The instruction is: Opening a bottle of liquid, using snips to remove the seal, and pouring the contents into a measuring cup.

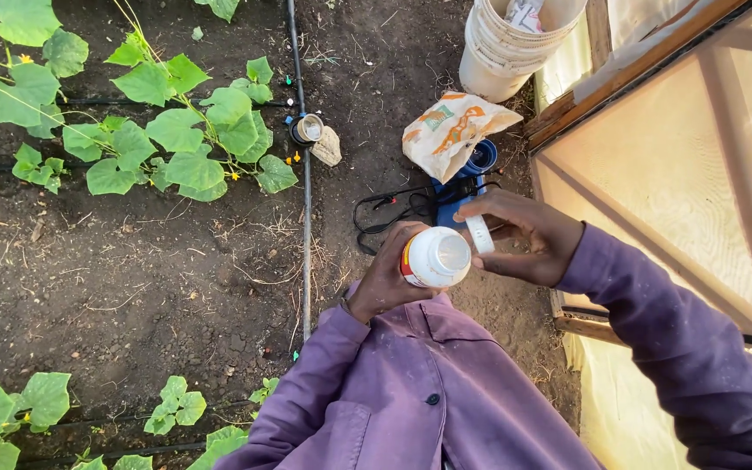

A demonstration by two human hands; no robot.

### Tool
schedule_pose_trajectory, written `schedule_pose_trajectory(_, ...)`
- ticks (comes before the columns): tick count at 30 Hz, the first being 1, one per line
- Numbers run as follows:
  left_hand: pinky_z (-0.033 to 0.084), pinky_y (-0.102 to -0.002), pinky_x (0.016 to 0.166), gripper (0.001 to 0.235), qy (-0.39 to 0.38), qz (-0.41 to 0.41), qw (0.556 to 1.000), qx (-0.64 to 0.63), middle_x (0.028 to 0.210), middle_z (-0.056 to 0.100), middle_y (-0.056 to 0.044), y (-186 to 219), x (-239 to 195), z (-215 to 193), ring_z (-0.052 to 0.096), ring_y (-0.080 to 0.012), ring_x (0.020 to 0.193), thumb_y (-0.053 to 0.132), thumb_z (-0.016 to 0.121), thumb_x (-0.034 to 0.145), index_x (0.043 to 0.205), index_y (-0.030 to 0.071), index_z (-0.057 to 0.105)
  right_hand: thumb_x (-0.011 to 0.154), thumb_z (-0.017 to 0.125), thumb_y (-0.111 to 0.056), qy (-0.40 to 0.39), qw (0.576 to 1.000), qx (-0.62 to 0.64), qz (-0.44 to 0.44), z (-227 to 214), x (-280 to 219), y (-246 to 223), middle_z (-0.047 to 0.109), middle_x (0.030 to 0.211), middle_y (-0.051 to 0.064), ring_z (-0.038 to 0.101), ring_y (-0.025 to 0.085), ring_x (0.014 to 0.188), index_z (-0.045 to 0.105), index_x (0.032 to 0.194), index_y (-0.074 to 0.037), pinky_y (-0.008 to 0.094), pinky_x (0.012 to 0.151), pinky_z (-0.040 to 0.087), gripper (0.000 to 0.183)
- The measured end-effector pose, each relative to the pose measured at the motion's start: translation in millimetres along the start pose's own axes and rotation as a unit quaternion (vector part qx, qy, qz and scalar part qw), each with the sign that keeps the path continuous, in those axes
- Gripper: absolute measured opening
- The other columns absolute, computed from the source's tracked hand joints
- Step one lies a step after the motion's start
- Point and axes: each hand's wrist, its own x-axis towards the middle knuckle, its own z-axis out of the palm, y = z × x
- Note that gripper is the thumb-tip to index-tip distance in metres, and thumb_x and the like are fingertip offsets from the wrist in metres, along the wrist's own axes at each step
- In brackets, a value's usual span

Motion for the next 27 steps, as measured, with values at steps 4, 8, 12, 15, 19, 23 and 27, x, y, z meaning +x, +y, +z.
schedule_pose_trajectory(4,0.034,-0.06,0.113,0.09,0.004,0.004,1.0,0.011,0.128,0.053,-0.02,-3.2,0.5,-0.4,0.052,-0.0424,0.124,0.011,0.095,0.062,0.14,0.005,0.052,0.082,0.071,-0.004,0.013,0.988,0.152,0.031,13.9,-6.8,37.7,0.062,0.129,0.026,0.07,0.041,0.11,0.054,0.142,0.002,0.052,0.093,0.062,0.063)
schedule_pose_trajectory(8,0.033,-0.059,0.113,0.087,0.016,0.002,1.0,0.005,0.126,0.053,-0.021,-4.0,-2.1,-2.8,0.053,-0.0425,0.123,0.005,0.092,0.062,0.139,0.004,0.052,0.084,0.067,0.005,0.084,0.918,0.388,-0.017,32.5,-10.2,78.2,0.064,0.133,0.026,0.071,0.035,0.11,0.049,0.138,0.005,0.05,0.093,0.062,0.057)
schedule_pose_trajectory(12,0.034,-0.059,0.113,0.085,0.042,0.0,0.999,0.016,0.125,0.055,-0.023,-7.8,-9.1,-6.0,0.054,-0.0438,0.123,0.004,0.092,0.059,0.135,-0.001,0.054,0.084,0.061,0.011,0.106,0.782,0.614,-0.034,63.2,-12.2,120.7,0.059,0.134,0.039,0.068,0.049,0.114,0.053,0.138,0.001,0.062,0.094,0.059,0.055)
schedule_pose_trajectory(15,0.035,-0.058,0.112,0.086,0.064,-0.011,0.997,0.029,0.126,0.056,-0.024,-15.8,-20.9,-12.6,0.055,-0.0447,0.124,0.01,0.095,0.059,0.134,-0.002,0.054,0.084,0.059,0.012,0.156,0.726,0.67,0.001,97.1,-19.2,156.6,0.058,0.136,0.04,0.068,0.049,0.112,0.056,0.137,-0.001,0.063,0.095,0.059,0.054)
schedule_pose_trajectory(19,0.033,-0.059,0.114,0.09,0.083,-0.069,0.994,0.032,0.129,0.056,-0.025,-17.3,-44.7,-28.4,0.053,-0.0435,0.127,0.018,0.097,0.059,0.135,-0.003,0.054,0.084,0.058,0.012,0.217,0.68,0.699,0.037,147.9,-39.0,216.8,0.058,0.137,0.039,0.068,0.05,0.111,0.052,0.138,-0.002,0.063,0.095,0.057,0.057)
schedule_pose_trajectory(23,0.037,-0.057,0.11,0.09,0.121,-0.12,0.984,0.059,0.125,0.058,-0.024,-14.2,-58.6,-44.1,0.056,-0.0399,0.123,0.014,0.1,0.058,0.134,-0.003,0.055,0.079,0.059,0.022,0.306,0.639,0.7,0.085,187.2,-57.5,250.0,0.058,0.131,0.041,0.068,0.05,0.108,0.047,0.141,0.002,0.059,0.092,0.06,0.066)
schedule_pose_trajectory(27,0.043,-0.053,0.105,0.086,0.142,-0.155,0.97,0.12,0.118,0.061,-0.022,-2.6,-57.7,-49.7,0.062,-0.0352,0.114,0.013,0.1,0.059,0.131,-0.002,0.057,0.08,0.062,0.022,0.357,0.614,0.693,0.125,209.1,-62.4,249.1,0.066,0.121,0.035,0.073,0.045,0.098,0.048,0.138,0.0,0.053,0.085,0.066,0.064)
